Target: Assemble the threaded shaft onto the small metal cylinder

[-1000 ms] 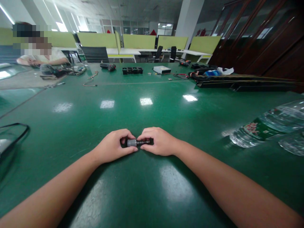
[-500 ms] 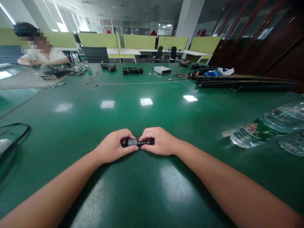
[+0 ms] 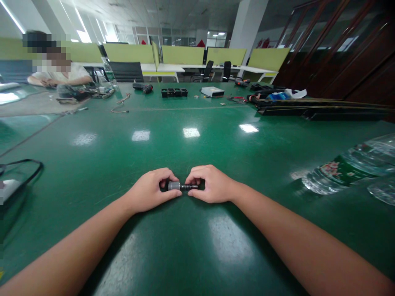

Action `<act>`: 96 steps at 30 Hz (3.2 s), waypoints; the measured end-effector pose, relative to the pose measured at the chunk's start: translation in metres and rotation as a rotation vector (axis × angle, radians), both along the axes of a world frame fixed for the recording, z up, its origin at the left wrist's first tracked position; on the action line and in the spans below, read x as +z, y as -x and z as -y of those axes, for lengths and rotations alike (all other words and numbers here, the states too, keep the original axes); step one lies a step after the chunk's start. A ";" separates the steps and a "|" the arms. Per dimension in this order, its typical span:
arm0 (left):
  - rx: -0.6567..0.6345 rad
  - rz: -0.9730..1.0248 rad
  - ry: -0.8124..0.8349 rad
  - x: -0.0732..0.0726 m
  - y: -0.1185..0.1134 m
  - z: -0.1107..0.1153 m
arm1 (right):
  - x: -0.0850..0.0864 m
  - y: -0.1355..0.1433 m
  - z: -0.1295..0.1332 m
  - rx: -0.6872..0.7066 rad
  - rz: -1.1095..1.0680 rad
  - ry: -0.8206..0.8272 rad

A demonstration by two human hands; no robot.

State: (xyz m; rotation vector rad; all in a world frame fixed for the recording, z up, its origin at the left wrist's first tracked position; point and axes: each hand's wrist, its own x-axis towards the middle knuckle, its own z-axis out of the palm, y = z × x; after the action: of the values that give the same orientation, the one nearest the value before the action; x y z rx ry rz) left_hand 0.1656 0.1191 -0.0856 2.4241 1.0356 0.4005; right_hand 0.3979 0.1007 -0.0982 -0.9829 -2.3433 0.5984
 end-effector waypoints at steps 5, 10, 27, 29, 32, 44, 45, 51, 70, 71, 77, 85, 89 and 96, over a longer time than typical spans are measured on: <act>0.001 0.002 0.009 0.001 0.000 0.001 | 0.002 -0.002 0.000 0.010 0.003 0.010; -0.001 -0.001 0.016 0.000 0.000 0.001 | 0.001 -0.004 -0.001 0.007 0.004 0.000; 0.008 -0.006 -0.003 0.000 0.000 0.001 | 0.002 -0.002 -0.002 -0.034 0.026 -0.026; 0.011 -0.008 -0.002 0.000 0.000 0.001 | 0.002 -0.002 -0.002 -0.036 0.026 -0.022; 0.011 -0.004 0.003 -0.001 0.000 0.001 | 0.002 -0.003 -0.001 -0.033 0.024 -0.015; 0.018 0.009 0.019 0.001 0.001 0.002 | 0.000 -0.013 -0.008 -0.034 0.043 -0.027; 0.020 0.013 0.019 0.001 0.001 0.002 | 0.000 -0.015 -0.009 -0.037 0.048 -0.015; 0.030 0.010 0.019 0.002 0.001 0.002 | -0.001 -0.026 -0.014 -0.114 0.020 0.069; 0.010 0.015 -0.001 0.001 -0.001 0.000 | -0.002 -0.001 0.000 -0.034 -0.110 0.150; 0.013 0.012 0.001 0.001 -0.001 0.000 | -0.002 -0.001 0.000 -0.038 -0.106 0.147; 0.024 0.005 0.005 0.001 -0.002 0.001 | -0.002 0.001 -0.002 -0.030 -0.023 0.067; 0.012 -0.004 0.002 0.000 0.000 0.001 | -0.003 0.002 -0.003 -0.012 -0.003 0.050; 0.001 0.003 -0.007 0.001 0.000 0.002 | -0.003 0.002 -0.004 -0.012 -0.005 0.047; -0.011 0.019 -0.010 0.002 0.000 0.002 | -0.003 0.002 -0.003 -0.010 0.004 0.045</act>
State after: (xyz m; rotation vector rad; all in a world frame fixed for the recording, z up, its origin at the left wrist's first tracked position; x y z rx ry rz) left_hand 0.1661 0.1173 -0.0839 2.4287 1.0142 0.4256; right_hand 0.3963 0.1042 -0.1010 -1.0164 -2.3358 0.6481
